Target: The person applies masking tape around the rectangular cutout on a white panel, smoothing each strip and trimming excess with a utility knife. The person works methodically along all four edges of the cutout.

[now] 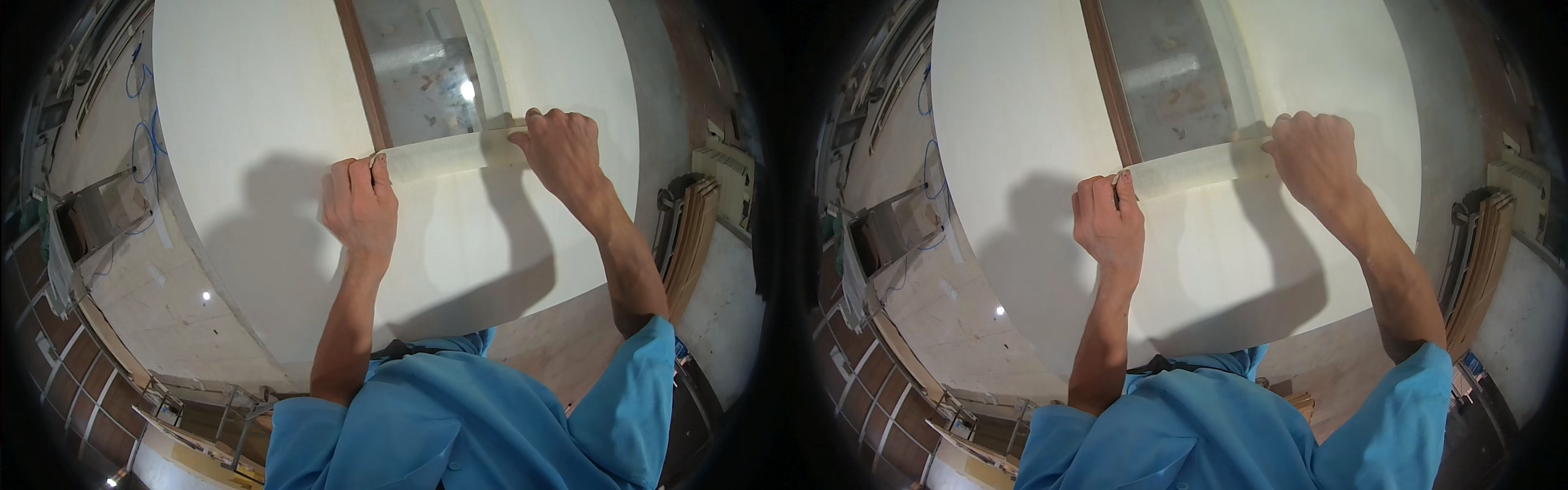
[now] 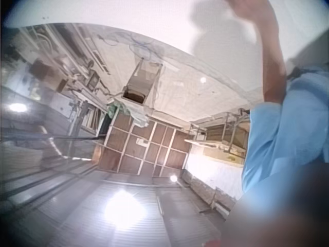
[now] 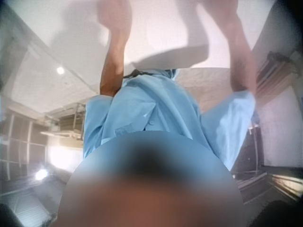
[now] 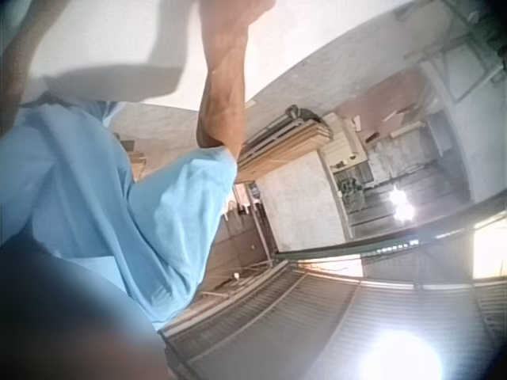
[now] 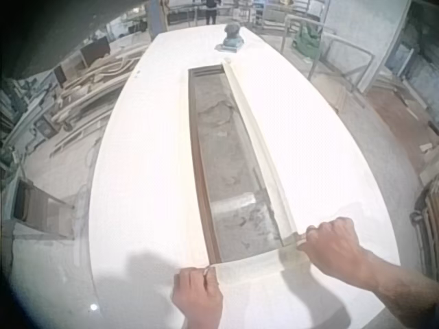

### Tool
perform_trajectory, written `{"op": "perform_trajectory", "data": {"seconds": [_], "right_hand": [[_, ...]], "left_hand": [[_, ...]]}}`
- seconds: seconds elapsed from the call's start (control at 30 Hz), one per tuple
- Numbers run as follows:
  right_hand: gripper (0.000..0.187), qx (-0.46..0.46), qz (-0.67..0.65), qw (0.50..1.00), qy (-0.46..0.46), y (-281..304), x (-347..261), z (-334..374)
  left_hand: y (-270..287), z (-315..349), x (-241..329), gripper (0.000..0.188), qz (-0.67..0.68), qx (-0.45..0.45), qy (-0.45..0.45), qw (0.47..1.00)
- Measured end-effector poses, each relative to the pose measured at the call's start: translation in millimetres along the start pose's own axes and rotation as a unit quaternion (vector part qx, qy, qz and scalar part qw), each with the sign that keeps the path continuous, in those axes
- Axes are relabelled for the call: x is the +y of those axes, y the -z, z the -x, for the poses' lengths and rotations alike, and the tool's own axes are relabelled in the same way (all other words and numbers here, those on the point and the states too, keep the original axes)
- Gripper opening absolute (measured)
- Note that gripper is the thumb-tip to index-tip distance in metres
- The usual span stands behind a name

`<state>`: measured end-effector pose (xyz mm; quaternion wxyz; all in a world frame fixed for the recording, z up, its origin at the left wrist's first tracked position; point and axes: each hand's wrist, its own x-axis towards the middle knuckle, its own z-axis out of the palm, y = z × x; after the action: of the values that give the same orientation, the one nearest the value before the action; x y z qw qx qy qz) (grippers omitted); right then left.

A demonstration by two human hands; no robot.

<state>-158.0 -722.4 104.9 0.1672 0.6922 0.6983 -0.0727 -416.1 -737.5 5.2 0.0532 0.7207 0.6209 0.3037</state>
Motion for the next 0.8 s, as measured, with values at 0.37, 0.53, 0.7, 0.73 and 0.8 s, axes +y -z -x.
{"op": "perform_trajectory", "data": {"seconds": [0.37,0.53,0.7,0.73,0.8], "right_hand": [[0.032,0.078,-0.123,0.988,0.043,0.1,21.0,12.2],[0.036,-0.142,-0.246,0.952,-0.118,32.5,34.0,14.5],[0.038,-0.148,-0.07,0.986,-0.044,26.7,3.9,5.3],[0.038,-0.116,-0.05,0.991,-0.039,23.7,0.1,4.7],[0.037,-0.047,-0.029,0.998,-0.017,18.7,-5.7,6.2]], "left_hand": [[0.8,2.7,1.2,0.01,-0.019,-0.038,0.05,0.998],[2.9,2.7,0.1,0.012,-0.011,-0.055,0.061,0.997],[2.7,2.3,1.8,0.015,0.002,-0.042,0.034,0.999],[2.6,2.6,2.3,0.016,0.005,-0.035,0.032,0.999],[3.0,3.9,2.6,0.018,0.006,-0.036,0.035,0.999]]}}
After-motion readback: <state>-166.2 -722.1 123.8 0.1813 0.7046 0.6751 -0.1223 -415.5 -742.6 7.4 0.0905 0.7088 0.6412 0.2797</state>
